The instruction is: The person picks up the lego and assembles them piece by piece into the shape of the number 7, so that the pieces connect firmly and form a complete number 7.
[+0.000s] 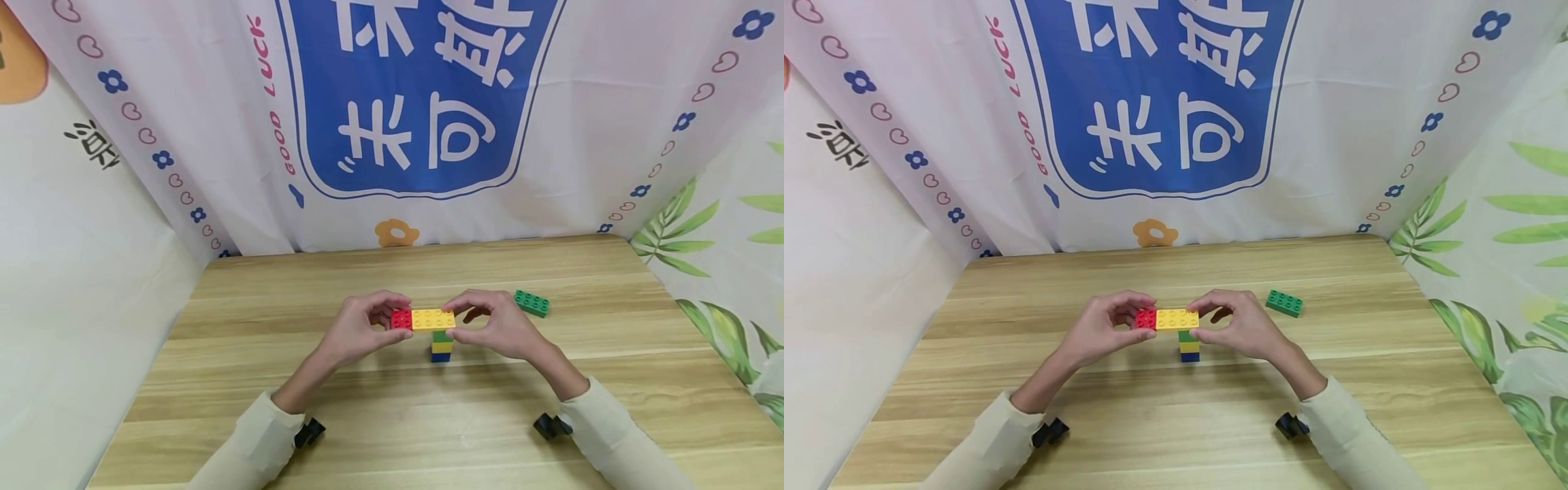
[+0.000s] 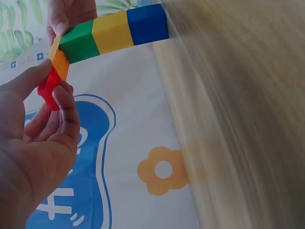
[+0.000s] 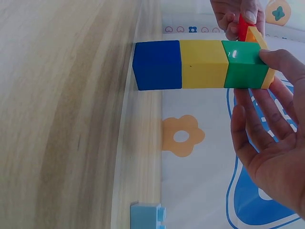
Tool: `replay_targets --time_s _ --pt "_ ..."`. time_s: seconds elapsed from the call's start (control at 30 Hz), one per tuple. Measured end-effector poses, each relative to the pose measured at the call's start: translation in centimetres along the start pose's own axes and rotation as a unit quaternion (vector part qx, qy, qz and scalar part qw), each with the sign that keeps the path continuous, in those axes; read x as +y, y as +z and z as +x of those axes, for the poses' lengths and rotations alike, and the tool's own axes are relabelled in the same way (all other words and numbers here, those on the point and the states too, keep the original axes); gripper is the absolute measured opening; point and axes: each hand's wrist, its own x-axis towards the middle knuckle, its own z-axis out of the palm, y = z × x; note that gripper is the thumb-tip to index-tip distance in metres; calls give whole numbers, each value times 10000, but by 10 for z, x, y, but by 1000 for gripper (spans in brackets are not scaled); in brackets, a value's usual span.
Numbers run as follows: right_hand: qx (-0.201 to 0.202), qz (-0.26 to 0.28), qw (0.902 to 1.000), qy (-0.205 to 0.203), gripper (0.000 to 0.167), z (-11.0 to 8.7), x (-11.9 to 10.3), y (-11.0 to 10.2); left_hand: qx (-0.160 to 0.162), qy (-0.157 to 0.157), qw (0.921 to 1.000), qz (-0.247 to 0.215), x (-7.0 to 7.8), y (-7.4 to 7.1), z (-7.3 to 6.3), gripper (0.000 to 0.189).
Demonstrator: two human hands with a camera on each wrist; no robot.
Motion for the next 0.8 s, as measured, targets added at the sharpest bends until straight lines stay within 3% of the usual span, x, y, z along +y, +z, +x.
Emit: replay_targets --time_s 0.33,0.8 --pt "16 -21 10000 10 34 0 1 1 196 273 9994 -35 -4 5 1 44" --pt "27 34 10000 -12 33 0 -1 1 270 397 9988 88 -3 8 2 49"
